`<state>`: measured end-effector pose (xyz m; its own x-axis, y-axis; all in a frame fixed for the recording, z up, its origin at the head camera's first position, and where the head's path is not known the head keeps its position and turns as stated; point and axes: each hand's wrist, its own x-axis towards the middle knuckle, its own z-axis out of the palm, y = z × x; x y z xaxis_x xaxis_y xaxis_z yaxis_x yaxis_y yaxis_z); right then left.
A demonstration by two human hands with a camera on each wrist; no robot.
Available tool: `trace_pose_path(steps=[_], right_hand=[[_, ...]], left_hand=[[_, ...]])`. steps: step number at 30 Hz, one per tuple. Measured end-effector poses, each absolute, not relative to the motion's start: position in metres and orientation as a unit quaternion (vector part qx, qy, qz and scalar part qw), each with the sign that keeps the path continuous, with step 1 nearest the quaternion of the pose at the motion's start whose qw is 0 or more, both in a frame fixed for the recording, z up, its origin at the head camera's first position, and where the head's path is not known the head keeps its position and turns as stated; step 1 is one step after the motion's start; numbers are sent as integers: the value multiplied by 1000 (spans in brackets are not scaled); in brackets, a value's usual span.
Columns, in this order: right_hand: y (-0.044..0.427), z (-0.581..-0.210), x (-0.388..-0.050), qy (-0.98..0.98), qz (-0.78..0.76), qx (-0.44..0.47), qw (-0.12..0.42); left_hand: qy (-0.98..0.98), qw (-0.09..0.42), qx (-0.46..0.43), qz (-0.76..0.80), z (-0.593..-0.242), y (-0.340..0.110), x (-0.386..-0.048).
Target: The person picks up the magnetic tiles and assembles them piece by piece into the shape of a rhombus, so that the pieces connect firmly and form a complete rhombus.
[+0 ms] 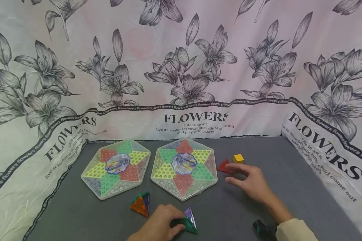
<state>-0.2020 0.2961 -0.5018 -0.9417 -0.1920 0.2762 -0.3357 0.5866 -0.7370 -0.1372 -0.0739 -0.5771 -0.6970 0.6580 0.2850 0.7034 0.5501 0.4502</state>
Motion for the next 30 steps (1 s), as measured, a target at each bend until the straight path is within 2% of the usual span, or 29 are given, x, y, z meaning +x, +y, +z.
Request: trace_pose_path(steps=[9,30], right_hand=[[313,-514,-230,-910,386,125,82],[298,-522,-252,-926,334,152,83]], left_hand=[[-881,15,-380,-280,-574,-73,-137],[-882,-2,-373,-288,-572,-73,-139]])
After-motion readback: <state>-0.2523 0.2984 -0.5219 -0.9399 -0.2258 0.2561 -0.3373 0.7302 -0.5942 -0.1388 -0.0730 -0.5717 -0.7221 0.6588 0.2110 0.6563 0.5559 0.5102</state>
